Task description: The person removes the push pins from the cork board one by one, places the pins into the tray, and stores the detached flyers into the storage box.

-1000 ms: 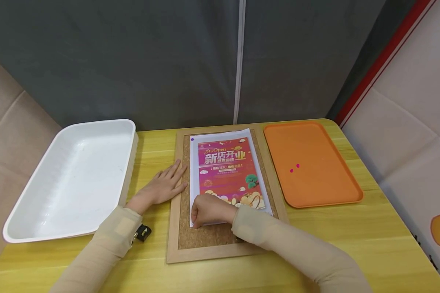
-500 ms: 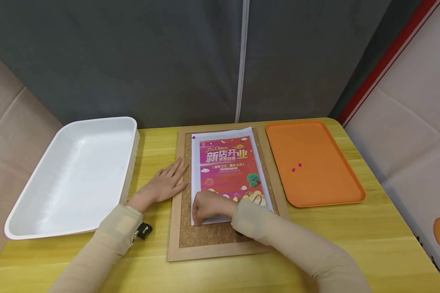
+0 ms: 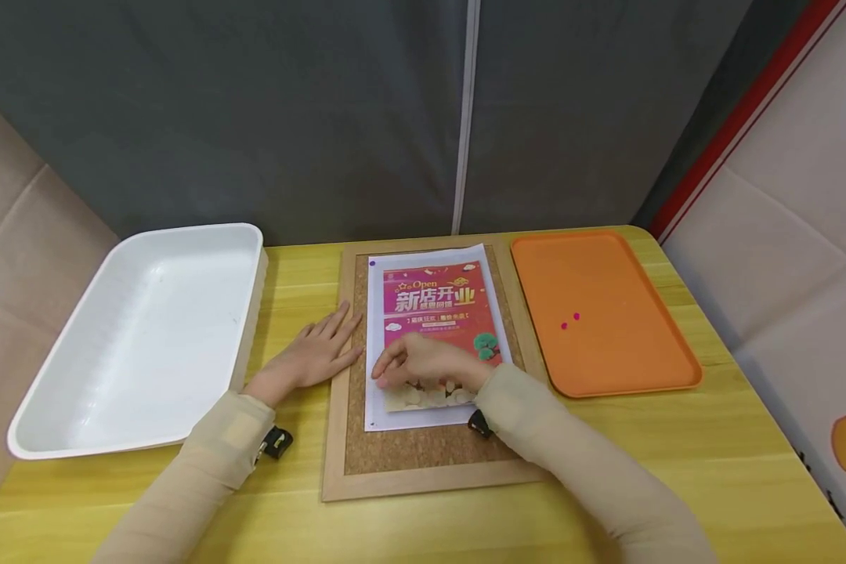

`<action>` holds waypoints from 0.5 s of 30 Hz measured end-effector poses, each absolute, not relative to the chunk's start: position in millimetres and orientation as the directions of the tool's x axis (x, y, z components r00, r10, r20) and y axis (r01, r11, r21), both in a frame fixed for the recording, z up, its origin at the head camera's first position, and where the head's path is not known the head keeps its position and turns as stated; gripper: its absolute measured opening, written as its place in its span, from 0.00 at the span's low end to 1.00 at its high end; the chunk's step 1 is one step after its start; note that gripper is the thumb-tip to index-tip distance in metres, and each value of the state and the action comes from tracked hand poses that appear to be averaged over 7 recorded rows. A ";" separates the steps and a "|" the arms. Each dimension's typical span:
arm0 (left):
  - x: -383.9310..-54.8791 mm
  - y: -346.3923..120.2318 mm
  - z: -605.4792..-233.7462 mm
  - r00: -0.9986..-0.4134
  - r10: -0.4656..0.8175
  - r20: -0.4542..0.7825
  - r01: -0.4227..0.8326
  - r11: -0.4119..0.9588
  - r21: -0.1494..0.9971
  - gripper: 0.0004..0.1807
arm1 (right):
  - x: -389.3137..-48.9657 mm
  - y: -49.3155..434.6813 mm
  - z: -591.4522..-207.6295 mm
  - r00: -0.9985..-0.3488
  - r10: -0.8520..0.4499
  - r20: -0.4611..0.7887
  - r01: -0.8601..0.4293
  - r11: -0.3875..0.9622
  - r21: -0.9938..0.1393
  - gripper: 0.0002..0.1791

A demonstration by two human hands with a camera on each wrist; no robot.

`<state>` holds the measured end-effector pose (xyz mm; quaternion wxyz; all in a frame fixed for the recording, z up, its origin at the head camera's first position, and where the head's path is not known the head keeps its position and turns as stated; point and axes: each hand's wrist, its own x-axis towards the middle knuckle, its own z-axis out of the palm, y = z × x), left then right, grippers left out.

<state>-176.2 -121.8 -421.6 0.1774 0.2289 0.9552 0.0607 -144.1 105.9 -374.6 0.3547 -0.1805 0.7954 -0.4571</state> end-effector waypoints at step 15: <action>-173.8 -119.5 -420.1 -0.829 0.460 -0.318 0.414 0.887 0.205 0.38 | -206.4 219.7 -356.7 -0.928 -0.182 -0.325 0.253 0.333 -0.908 0.28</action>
